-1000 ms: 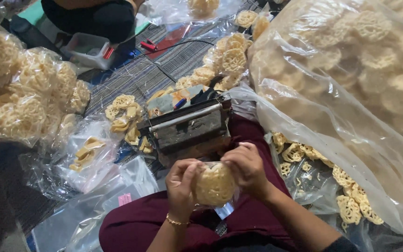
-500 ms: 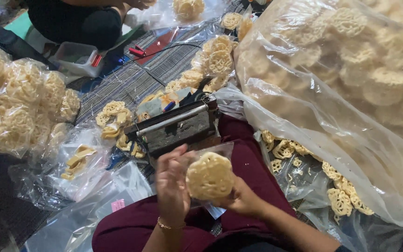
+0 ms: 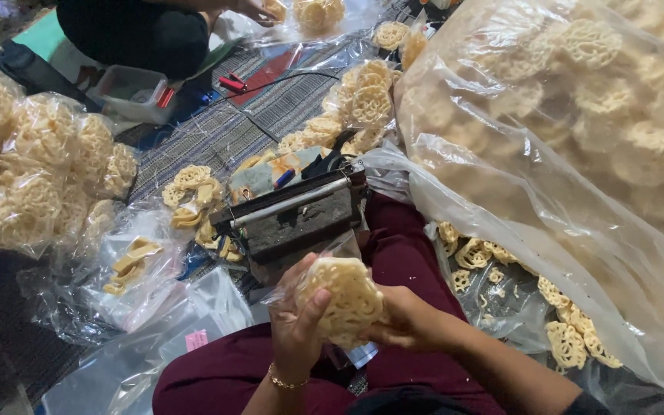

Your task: Manually packing individual snacks into small plastic bags for distribution.

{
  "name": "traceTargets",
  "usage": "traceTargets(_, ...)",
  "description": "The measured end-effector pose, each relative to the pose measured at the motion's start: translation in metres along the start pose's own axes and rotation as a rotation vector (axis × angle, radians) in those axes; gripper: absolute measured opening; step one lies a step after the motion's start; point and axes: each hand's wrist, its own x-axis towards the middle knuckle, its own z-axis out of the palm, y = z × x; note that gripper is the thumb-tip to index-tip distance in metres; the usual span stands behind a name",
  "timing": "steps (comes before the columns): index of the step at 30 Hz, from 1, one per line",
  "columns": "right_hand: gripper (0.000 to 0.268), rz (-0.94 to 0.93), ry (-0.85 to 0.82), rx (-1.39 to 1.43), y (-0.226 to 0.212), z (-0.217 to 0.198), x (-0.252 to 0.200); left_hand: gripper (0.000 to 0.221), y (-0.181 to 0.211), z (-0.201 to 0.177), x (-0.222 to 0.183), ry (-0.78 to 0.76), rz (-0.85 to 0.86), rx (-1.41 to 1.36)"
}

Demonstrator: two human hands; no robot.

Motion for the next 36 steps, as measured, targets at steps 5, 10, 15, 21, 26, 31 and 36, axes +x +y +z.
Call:
traceTargets(5, 0.029, 0.072, -0.035, -0.015, 0.012, -0.016, 0.007, 0.046, 0.013, 0.005, 0.009, 0.010, 0.025, 0.045)
traceTargets(10, 0.014, -0.007, -0.167, -0.130, 0.038, -0.085, 0.028, 0.100, 0.021, 0.010, 0.027, -0.122, 0.021, -0.058)
traceTargets(15, 0.120, 0.051, 0.760, 0.509, 0.068, -0.143, 0.047, 0.088, 0.005, 0.009, 0.031, -0.094, -0.127, -0.169)
traceTargets(21, 0.111, 0.038, 0.608, 0.475, 0.034, -0.067, 0.032, 0.079, -0.017, 0.019, 0.036, -0.174, -0.286, -0.253)
traceTargets(26, 0.099, 0.115, 0.440, 0.163, 0.047, -0.031, -0.010, 0.078, -0.037, 0.023, 0.031, -0.185, -0.384, -0.207)
traceTargets(31, 0.105, 0.145, 0.316, 0.428, 0.061, -0.003, -0.038, 0.079, -0.058, 0.022, 0.019, -0.198, -0.428, -0.163)
traceTargets(36, 0.106, 0.272, 0.266, 0.439, 0.048, 0.006, -0.041, 0.084, -0.063, 0.023, 0.012, -0.282, -0.427, -0.165)
